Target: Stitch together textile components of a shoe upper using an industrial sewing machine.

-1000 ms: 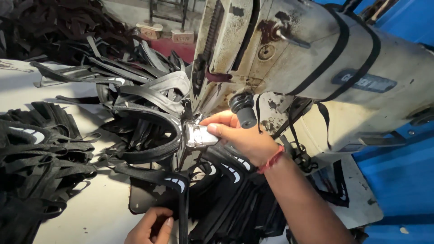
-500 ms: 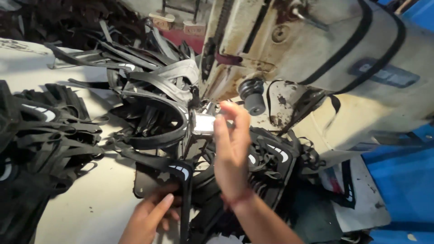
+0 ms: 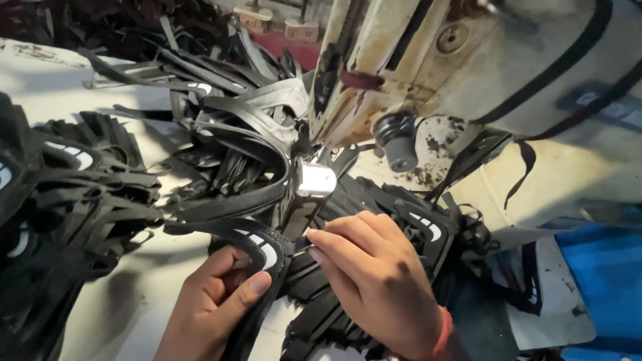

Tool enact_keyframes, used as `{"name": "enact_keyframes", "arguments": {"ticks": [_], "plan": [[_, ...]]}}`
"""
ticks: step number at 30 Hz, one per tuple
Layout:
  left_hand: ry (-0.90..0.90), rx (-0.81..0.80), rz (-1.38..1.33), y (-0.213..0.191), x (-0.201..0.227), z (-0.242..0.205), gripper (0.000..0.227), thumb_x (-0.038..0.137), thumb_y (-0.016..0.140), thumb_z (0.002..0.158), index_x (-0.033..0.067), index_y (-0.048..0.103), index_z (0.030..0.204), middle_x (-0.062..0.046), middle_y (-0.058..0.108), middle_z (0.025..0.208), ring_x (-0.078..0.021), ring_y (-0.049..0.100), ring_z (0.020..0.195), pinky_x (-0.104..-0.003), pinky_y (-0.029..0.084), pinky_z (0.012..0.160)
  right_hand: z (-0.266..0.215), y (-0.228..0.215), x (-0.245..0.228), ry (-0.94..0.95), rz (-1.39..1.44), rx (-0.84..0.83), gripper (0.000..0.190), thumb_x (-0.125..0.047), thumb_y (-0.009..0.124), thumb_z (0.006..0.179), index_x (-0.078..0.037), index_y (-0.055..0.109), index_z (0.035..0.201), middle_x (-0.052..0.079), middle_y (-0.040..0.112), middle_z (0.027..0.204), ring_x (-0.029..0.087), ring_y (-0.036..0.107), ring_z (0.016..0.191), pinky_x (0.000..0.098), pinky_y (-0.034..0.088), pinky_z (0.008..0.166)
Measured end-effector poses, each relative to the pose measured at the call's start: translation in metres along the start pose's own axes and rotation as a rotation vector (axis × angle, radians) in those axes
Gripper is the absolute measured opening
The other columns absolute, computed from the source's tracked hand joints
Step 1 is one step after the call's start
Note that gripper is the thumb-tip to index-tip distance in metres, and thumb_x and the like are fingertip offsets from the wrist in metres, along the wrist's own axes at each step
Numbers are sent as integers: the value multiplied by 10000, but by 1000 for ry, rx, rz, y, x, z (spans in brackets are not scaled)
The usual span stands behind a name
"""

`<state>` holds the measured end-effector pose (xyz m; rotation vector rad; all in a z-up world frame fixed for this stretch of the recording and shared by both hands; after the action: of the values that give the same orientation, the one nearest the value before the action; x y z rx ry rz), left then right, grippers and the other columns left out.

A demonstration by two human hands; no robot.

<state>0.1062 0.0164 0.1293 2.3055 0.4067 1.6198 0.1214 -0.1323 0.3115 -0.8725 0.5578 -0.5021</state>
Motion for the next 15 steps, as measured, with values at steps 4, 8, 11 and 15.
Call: {"name": "enact_keyframes", "arguments": {"ticks": [4,8,11,15], "plan": [[-5,42,48,15,18,23,319,-10,692,857,-69,776,1160,-222,856,879,-217,664,719,-310,480,678,8,-1,22,93,-4,56,210,-56,771,803,-56,724,1007,36,716,947,201,622,747,302,503,722],[170,-67,-81,33,38,62,216,-24,614,932,-74,712,1118,-162,776,930,-159,609,754,-278,458,667,20,13,50,212,-44,123,265,-73,780,811,-63,720,1069,21,626,821,192,551,664,302,464,649],[200,-59,22,37,53,83,167,4,625,943,-47,698,1084,-111,733,883,-122,563,730,-261,412,633,28,17,60,246,-27,167,262,-50,768,822,-40,714,1078,25,591,748,182,524,625,300,452,614],[102,-96,17,45,61,96,135,11,582,1012,-36,646,1121,-156,757,942,-136,585,759,-284,453,657,28,21,72,303,30,239,217,-25,724,848,-28,703,1064,33,587,744,170,500,596,299,433,597]]}}
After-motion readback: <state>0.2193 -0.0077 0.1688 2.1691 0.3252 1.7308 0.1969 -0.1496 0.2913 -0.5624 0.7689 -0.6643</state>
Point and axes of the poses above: each hand's wrist, its own z-axis towards the middle knuckle, its own y-axis out of the palm, x = y × z, the point moved 8 cm from there along z, towards the middle knuckle
